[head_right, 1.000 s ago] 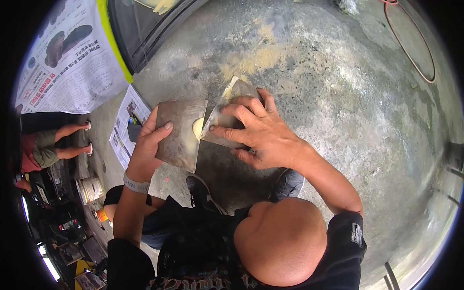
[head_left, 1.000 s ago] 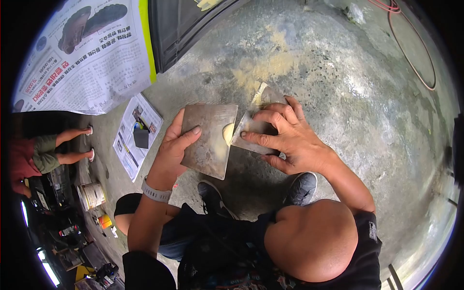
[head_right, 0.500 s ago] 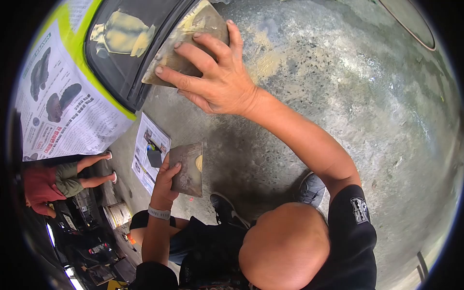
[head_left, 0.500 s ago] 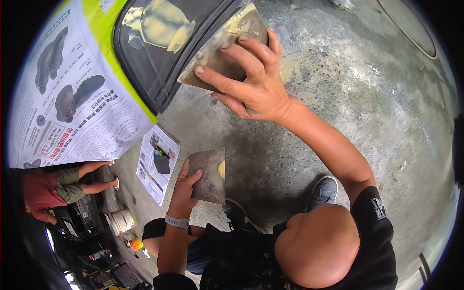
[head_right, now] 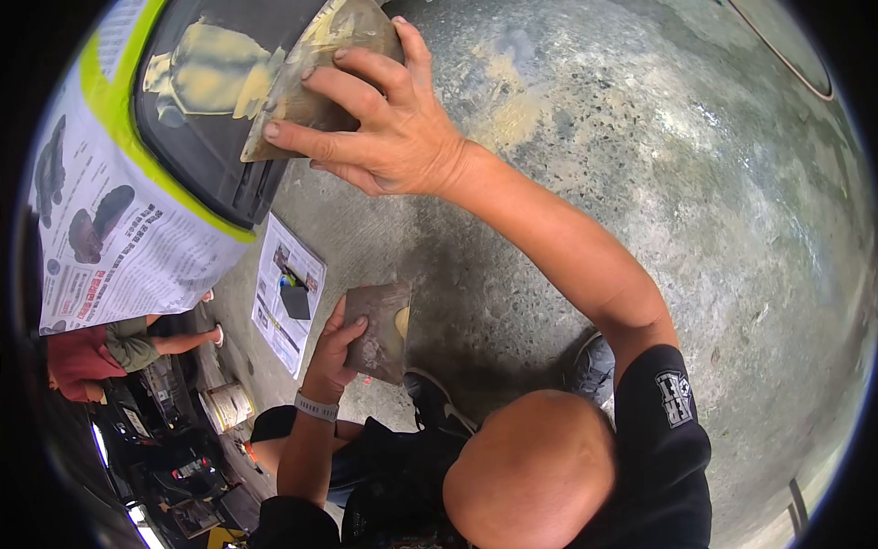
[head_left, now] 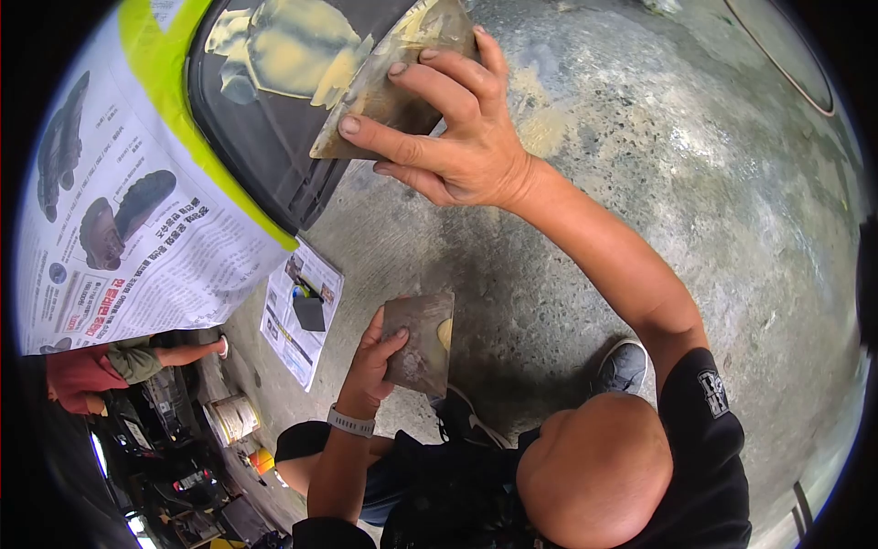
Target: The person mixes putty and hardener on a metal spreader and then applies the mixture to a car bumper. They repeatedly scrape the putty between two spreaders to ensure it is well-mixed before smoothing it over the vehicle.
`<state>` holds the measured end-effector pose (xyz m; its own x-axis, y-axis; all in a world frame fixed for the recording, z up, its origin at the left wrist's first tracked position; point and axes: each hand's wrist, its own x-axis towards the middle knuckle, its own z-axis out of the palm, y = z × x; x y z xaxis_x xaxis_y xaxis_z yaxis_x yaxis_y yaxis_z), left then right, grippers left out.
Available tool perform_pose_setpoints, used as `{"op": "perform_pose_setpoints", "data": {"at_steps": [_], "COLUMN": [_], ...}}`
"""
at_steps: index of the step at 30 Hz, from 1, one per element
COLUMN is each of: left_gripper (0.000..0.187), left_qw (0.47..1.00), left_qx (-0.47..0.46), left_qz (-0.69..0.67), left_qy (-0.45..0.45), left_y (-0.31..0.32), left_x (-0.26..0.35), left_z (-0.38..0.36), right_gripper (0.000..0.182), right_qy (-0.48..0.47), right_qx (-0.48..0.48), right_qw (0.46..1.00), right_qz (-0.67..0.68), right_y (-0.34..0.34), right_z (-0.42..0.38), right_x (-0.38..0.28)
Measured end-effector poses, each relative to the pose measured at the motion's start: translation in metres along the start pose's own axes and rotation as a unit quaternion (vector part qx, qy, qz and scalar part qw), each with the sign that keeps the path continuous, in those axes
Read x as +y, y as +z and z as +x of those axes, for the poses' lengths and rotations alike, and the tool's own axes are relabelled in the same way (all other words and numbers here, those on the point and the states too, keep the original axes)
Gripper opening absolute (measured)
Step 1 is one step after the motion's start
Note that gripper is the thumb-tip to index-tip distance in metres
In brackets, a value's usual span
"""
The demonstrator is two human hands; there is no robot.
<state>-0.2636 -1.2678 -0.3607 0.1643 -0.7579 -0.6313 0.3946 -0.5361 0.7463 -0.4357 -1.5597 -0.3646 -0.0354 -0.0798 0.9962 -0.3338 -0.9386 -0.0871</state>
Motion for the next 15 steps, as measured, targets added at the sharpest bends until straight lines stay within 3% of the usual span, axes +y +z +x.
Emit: {"op": "perform_pose_setpoints", "data": {"at_steps": [15], "left_gripper": [0.054], "left_qw": [1.000], "left_qx": [-0.018], "left_qz": [0.008], "left_qy": [0.013], "left_y": [0.004], "left_x": [-0.001], "left_z": [0.001], "right_gripper": [0.052], "right_qy": [0.066], "right_qx": [-0.017], "right_qw": [0.997], "right_qz": [0.023], "right_y": [-0.038], "right_z": [-0.018], "right_x": [0.009]}}
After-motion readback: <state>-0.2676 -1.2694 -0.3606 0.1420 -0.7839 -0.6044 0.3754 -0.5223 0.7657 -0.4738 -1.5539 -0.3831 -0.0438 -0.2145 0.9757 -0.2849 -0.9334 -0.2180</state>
